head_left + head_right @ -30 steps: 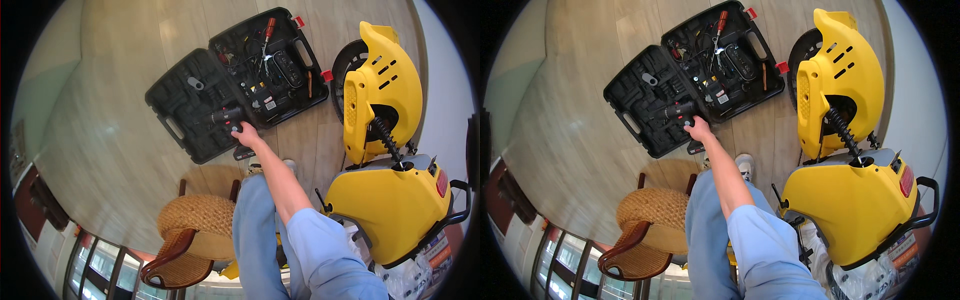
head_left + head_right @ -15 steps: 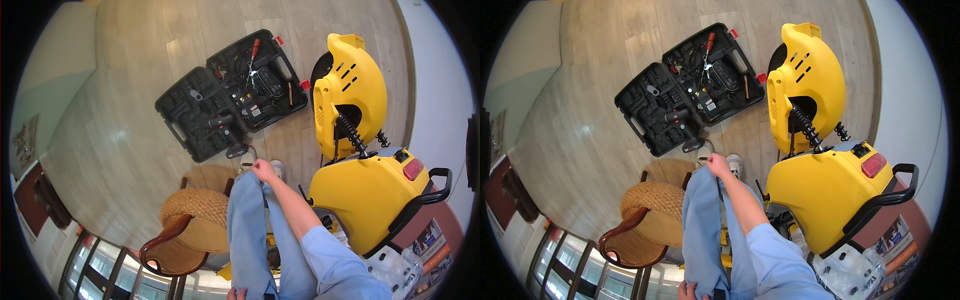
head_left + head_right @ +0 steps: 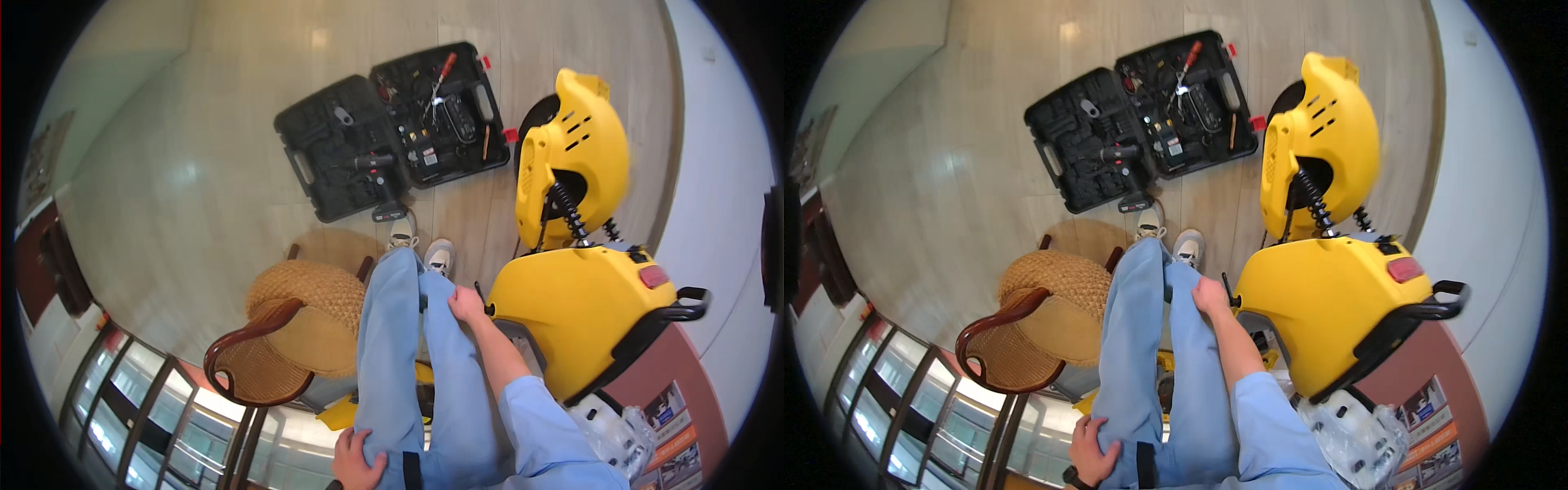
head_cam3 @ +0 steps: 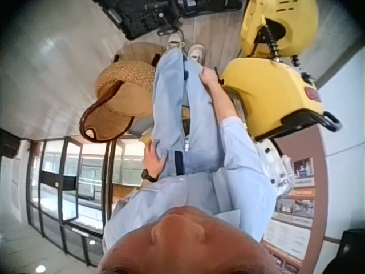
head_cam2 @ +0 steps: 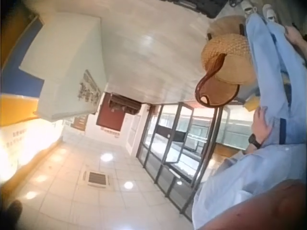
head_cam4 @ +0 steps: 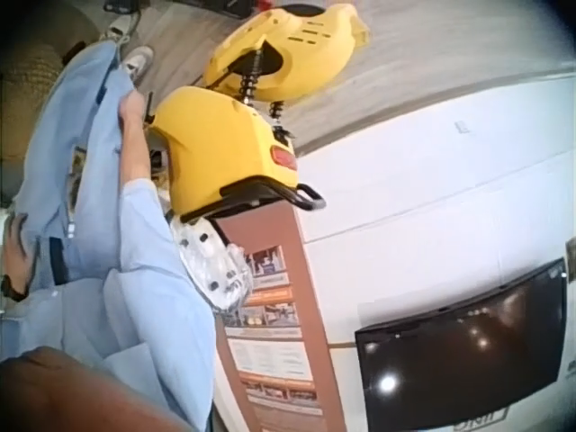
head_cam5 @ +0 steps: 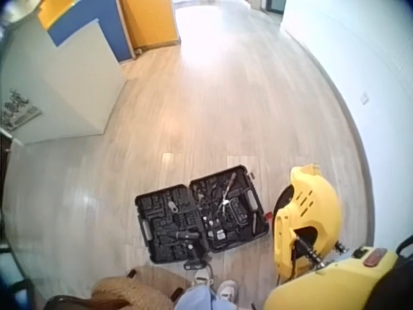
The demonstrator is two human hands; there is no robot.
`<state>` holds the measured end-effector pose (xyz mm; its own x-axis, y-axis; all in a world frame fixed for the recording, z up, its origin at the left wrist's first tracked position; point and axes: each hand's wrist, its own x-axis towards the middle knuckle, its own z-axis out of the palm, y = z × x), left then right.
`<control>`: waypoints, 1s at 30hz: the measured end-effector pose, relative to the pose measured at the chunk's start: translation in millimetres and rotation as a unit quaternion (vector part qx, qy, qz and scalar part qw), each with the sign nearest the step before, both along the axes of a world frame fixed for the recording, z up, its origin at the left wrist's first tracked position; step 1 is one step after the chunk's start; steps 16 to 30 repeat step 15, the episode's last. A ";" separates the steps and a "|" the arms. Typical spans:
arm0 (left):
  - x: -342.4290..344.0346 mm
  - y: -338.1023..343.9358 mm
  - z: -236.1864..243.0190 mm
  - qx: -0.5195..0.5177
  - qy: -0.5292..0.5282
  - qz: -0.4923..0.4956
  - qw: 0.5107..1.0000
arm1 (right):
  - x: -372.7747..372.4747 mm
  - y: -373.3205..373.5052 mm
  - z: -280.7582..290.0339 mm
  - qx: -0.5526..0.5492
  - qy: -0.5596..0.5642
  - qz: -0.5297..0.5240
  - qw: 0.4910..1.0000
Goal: Using a power drill to tighten or remove screws from a small yellow electric scooter.
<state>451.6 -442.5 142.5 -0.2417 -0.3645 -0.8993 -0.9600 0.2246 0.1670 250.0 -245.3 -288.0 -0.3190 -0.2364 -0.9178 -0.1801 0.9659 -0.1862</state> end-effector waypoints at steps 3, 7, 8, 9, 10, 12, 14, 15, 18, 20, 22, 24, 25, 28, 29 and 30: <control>42.0 -24.2 14.8 0.005 0.173 0.173 0.970 | -4.3 -6.4 57.5 -0.049 -0.034 -0.021 0.998; 76.1 -56.8 36.8 0.169 0.207 0.619 0.739 | -41.7 3.0 121.5 -0.060 0.026 -0.026 0.998; 94.8 -55.4 36.1 0.152 0.213 0.617 0.742 | -52.7 -6.5 146.3 -0.069 0.017 -0.032 0.997; 118.1 -50.8 30.0 0.143 0.236 0.624 0.731 | -64.8 -12.5 168.1 -0.073 0.032 -0.043 0.996; 146.6 -43.7 27.1 0.140 0.157 0.529 0.822 | -71.7 -25.8 189.1 -0.080 0.038 -0.049 0.995; 157.7 -40.5 34.1 0.154 0.018 0.426 0.891 | -95.4 -39.5 226.1 -0.069 0.019 -0.075 0.995; 181.2 -22.2 29.5 0.119 0.083 0.413 0.899 | -112.2 -37.8 236.8 -0.066 0.058 -0.063 0.994; 209.0 1.1 17.2 0.086 0.120 0.393 0.908 | -116.0 -70.2 244.9 -0.084 0.054 -0.040 0.994; 209.0 1.1 17.2 0.086 0.120 0.393 0.908 | -116.0 -70.2 244.9 -0.084 0.054 -0.040 0.994; 209.0 1.1 17.2 0.086 0.120 0.393 0.908 | -116.0 -70.2 244.9 -0.084 0.054 -0.040 0.994; 209.0 1.1 17.2 0.086 0.120 0.393 0.908 | -116.0 -70.2 244.9 -0.084 0.054 -0.040 0.994; 209.0 1.1 17.2 0.086 0.120 0.393 0.908 | -116.0 -70.2 244.9 -0.084 0.054 -0.040 0.994; 209.0 1.1 17.2 0.086 0.120 0.393 0.908 | -116.0 -70.2 244.9 -0.084 0.054 -0.040 0.994; 209.0 1.1 17.2 0.086 0.120 0.393 0.908 | -116.0 -70.2 244.9 -0.084 0.054 -0.040 0.994; 209.0 1.1 17.2 0.086 0.120 0.393 0.908 | -116.0 -70.2 244.9 -0.084 0.054 -0.040 0.994; 209.0 1.1 17.2 0.086 0.120 0.393 0.908 | -116.0 -70.2 244.9 -0.084 0.054 -0.040 0.994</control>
